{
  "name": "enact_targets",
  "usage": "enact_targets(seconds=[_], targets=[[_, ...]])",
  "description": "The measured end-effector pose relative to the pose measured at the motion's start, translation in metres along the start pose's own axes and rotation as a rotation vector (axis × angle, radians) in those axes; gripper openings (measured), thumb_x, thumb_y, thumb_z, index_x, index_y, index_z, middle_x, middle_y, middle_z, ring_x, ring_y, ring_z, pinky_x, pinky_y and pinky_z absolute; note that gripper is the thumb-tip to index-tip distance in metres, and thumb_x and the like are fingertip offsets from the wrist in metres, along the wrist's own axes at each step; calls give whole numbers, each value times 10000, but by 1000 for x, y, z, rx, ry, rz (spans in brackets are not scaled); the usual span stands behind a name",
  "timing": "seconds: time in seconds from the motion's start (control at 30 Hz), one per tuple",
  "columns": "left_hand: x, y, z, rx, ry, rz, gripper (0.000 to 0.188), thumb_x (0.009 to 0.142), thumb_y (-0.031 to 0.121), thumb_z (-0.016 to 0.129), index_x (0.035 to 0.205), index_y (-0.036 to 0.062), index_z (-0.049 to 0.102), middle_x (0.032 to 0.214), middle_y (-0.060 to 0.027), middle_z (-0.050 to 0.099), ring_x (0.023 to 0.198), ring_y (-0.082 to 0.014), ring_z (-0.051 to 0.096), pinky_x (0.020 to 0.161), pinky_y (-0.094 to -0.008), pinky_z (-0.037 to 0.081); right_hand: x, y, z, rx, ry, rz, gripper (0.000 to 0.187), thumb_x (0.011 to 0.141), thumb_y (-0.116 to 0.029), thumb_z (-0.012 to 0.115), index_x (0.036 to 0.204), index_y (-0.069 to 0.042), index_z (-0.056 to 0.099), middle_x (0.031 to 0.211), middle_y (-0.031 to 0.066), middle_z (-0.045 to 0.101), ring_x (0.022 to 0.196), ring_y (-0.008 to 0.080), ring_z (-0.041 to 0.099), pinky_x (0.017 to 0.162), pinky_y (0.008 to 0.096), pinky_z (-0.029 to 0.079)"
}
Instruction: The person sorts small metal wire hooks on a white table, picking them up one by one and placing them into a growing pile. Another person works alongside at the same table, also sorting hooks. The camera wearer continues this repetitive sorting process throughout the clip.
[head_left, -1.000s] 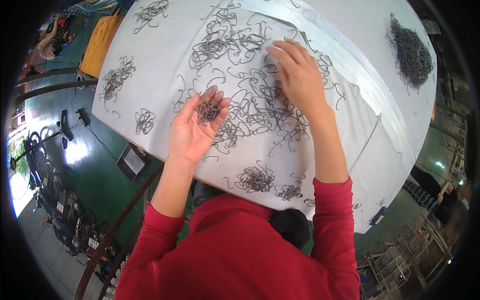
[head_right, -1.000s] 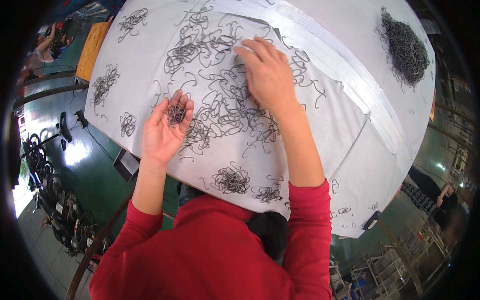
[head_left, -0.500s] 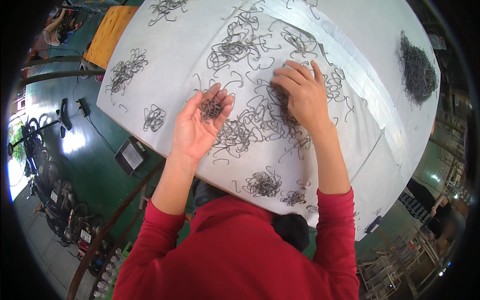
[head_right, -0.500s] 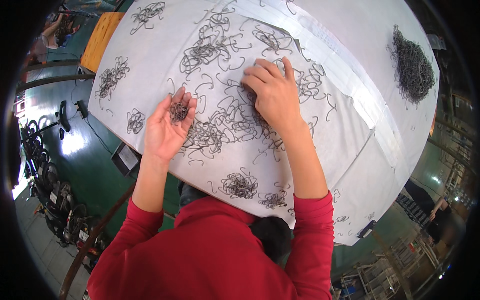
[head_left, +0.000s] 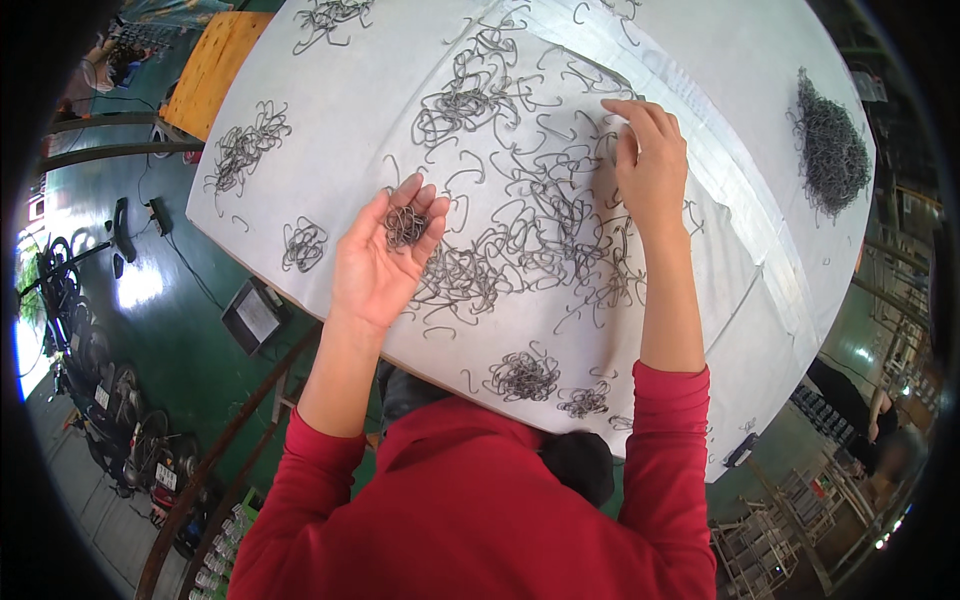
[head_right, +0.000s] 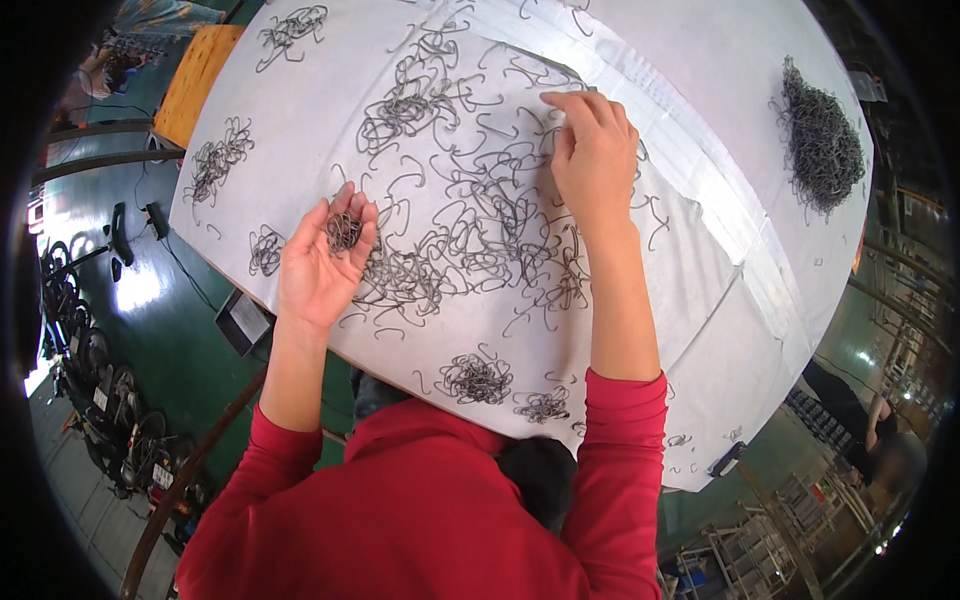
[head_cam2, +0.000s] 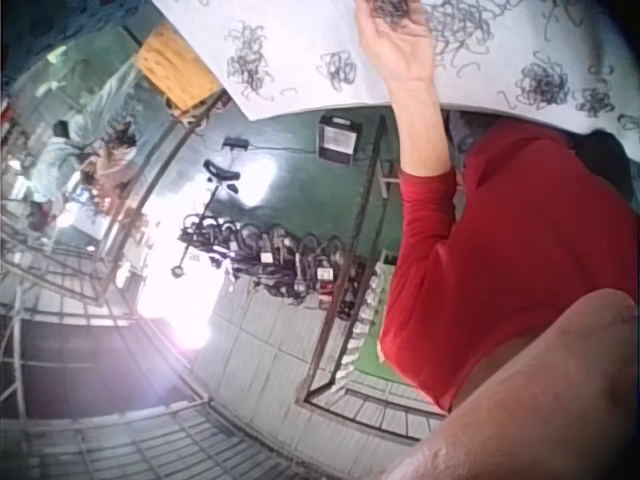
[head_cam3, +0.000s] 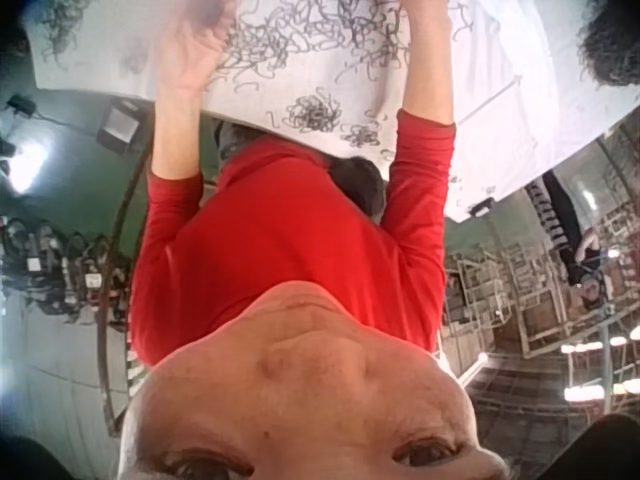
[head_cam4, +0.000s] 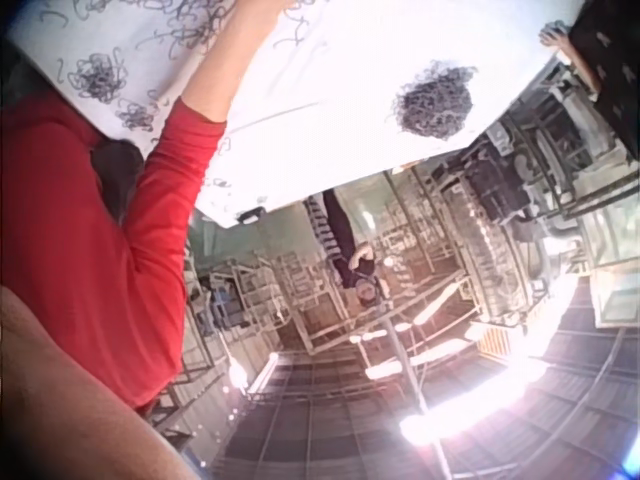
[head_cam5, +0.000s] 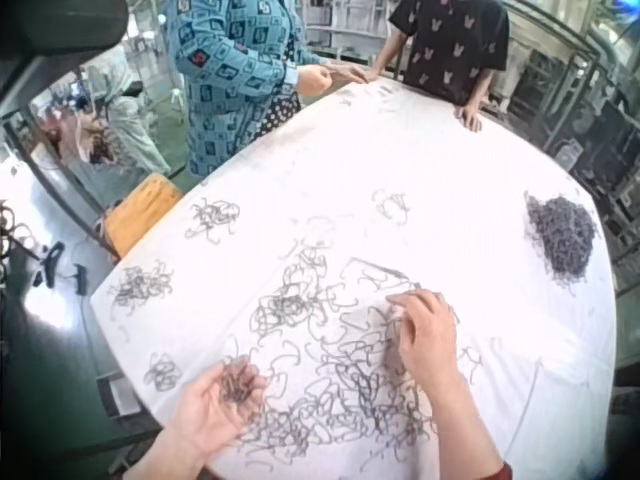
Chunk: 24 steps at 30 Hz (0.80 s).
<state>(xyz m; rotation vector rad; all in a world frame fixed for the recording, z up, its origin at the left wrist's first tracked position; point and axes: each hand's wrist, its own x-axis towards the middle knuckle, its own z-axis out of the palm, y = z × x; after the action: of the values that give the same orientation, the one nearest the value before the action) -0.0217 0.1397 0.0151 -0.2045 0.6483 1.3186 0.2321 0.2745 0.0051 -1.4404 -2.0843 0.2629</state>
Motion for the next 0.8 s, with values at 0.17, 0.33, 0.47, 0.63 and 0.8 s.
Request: enact_targets(seconds=[0.17, 0.33, 0.47, 0.63, 0.8], targets=[[-2, 2, -4, -22, -13, 10, 340, 972, 204, 413, 1174, -51, 511, 1086, -148, 598, 1076, -278, 569, 901, -354, 515, 5, -15, 1, 27, -253, 55, 80, 791, -112, 639, 868, -118, 656, 814, 11, 615, 838, 216, 566, 770, 397, 405], [-4, 1, -3, -41, -48, -4, 356, 975, 212, 401, 1180, -60, 506, 1106, -160, 590, 1082, -286, 565, 905, -362, 510, 7, -20, 19, -236, -315, -99, 89, 791, -176, 647, 843, -105, 634, 809, 27, 617, 809, 238, 591, 754, 428, 413], [-11, 0, -4, -45, -81, -7, 358, 973, 200, 399, 1198, -65, 484, 1122, -170, 580, 1089, -297, 559, 910, -369, 509, -3, -17, -18, 104, -493, 187, 147, 851, -184, 581, 848, -39, 606, 886, 119, 633, 813, 287, 597, 725, 404, 445], [-24, -3, -13, -33, -21, 3, 367, 970, 187, 400, 1216, -80, 456, 1127, -185, 572, 1094, -307, 555, 913, -381, 509, -81, -17, -95, 230, -838, 311, 119, 842, -146, 553, 840, -29, 576, 836, 134, 609, 747, 310, 583, 665, 367, 450], [-24, -9, -26, -52, -29, -48, 365, 971, 192, 400, 1202, -81, 471, 1126, -185, 573, 1078, -308, 563, 908, -378, 510, -178, -37, -137, 315, -1009, 412, 84, 789, -112, 613, 829, -42, 593, 793, 120, 565, 730, 282, 574, 662, 378, 454]])
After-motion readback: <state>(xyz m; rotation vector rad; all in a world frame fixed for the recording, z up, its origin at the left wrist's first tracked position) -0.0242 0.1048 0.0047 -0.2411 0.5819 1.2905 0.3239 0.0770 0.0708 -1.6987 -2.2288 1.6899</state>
